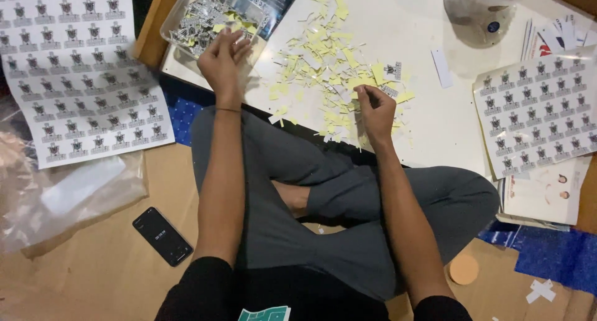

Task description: Using a weeding tool to peel small square labels from a backing sheet and placing them into a plastic container.

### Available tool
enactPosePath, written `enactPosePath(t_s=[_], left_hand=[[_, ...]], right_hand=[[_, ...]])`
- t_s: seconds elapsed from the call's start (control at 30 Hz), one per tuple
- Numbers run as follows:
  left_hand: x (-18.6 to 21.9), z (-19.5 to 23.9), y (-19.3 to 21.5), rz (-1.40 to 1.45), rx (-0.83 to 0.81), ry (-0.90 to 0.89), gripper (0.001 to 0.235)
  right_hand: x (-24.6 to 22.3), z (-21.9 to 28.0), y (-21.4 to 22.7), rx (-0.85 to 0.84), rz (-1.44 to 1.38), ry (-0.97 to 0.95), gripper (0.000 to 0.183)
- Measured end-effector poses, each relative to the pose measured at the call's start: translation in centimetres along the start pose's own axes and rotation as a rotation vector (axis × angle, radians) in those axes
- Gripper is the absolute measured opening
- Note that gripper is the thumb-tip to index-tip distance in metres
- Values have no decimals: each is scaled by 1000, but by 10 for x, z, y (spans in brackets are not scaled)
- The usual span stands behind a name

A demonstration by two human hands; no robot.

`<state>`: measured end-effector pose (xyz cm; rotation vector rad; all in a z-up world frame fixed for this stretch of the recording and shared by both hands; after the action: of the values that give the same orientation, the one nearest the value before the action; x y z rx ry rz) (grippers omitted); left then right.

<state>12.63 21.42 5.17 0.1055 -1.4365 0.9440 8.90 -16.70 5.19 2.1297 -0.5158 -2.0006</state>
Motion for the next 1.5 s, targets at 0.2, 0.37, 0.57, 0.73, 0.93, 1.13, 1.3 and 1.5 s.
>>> enactPosePath(t_s=[0.2, 0.37, 0.57, 0.73, 0.93, 1.13, 1.3, 1.5], left_hand=[[-18, -8, 1, -253, -115, -166, 32], [6, 40, -44, -575, -268, -493, 18], [-52, 106, -94, -661, -710, -661, 14], [-98, 151, -128, -754, -878, -803, 24], [-161, 158, -163, -1062, -1007, -665, 60], [-219, 117, -168, -1250, -961, -378, 61], [-229, 94, -179, -1144, -972, -295, 63], [-234, 83, -196, -1194, -884, -140, 67]], right_hand=[[-16, 5, 4, 1, 42, -7, 24], [-23, 4, 35, 88, -64, -16, 30], [19, 8, 95, 268, 469, -53, 25], [106, 12, 97, 70, 481, -366, 76], [132, -4, 96, -69, 423, -414, 75], [158, -18, 85, -107, 484, -488, 73], [179, -25, 86, -149, 457, -600, 80], [135, -13, 82, -186, 548, -612, 96]])
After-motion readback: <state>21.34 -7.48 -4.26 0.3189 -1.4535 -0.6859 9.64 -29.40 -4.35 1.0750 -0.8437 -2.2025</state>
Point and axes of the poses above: each hand's wrist, its own z-axis away from the middle knuckle, its own y-axis out of the back of the hand, x = y × z, the point moved 9 cm from there along -z, towards the middle knuckle, and after that the axes turned 4 degrees about z, right-handed, at the moved point
